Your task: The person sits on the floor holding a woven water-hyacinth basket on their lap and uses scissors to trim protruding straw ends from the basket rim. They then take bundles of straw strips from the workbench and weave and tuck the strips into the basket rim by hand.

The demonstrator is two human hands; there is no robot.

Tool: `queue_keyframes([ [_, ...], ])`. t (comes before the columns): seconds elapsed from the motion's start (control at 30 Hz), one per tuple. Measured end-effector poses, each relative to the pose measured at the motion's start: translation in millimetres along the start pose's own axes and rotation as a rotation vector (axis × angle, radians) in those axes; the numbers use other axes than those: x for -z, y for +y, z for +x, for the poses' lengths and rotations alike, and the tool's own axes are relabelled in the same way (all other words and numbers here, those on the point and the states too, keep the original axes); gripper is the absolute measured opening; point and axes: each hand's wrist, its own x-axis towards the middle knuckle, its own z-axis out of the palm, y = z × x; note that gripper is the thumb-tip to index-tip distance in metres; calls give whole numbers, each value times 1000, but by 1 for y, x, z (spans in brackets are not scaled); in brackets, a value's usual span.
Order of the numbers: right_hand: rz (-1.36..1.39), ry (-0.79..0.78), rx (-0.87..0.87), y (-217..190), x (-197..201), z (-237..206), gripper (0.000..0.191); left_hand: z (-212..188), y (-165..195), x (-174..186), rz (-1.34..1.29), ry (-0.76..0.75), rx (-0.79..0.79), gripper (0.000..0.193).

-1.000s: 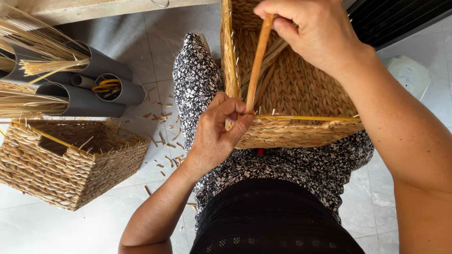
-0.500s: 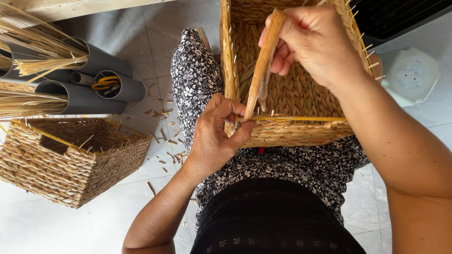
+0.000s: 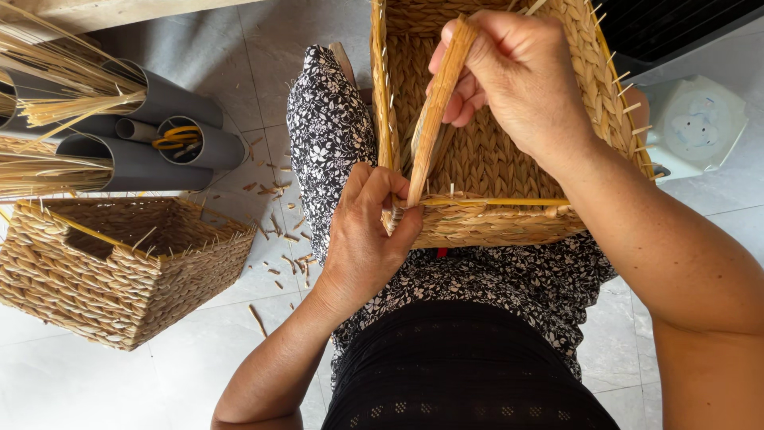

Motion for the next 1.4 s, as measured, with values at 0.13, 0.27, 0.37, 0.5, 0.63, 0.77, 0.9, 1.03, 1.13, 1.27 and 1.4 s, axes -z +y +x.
queue_keyframes([
  [0.13, 0, -53, -92, -2, -1, -1, 31, -1, -1, 0, -13, 2, -1, 20],
  [0.27, -12, -72, -124, -2, -4, 0, 30, -2, -1, 0, -35, 13, -21, 23],
  [0.37, 16, -68, -66, -3, -6, 1, 28, -2, -2, 0, -38, 8, -32, 23],
  [0.5, -63, -73, -77, -3, -7, 1, 30, -2, -3, 0, -66, -1, -19, 23],
  [0.63, -40, -110, -87, -5, -8, 1, 30, -2, -3, 0, -68, -6, -28, 24],
  [0.77, -54, -64, -96, -6, -10, 3, 31, -2, -3, 0, -92, -1, -25, 25],
  [0.9, -79, -124, -50, -8, -10, 1, 32, -2, -4, 1, -78, -13, -25, 26],
  [1.03, -75, -129, -152, -8, -8, 3, 31, -2, -4, 1, -74, -16, -26, 27],
  [1.13, -49, -181, -270, -5, -12, 8, 28, -2, -4, 1, -66, -15, -34, 29],
  [1.27, -39, -215, -285, -2, -13, 8, 25, -2, -4, 2, -72, -22, -25, 29],
  [1.4, -36, -316, -343, -2, -7, 5, 20, -2, -4, 2, -76, -18, -29, 29],
])
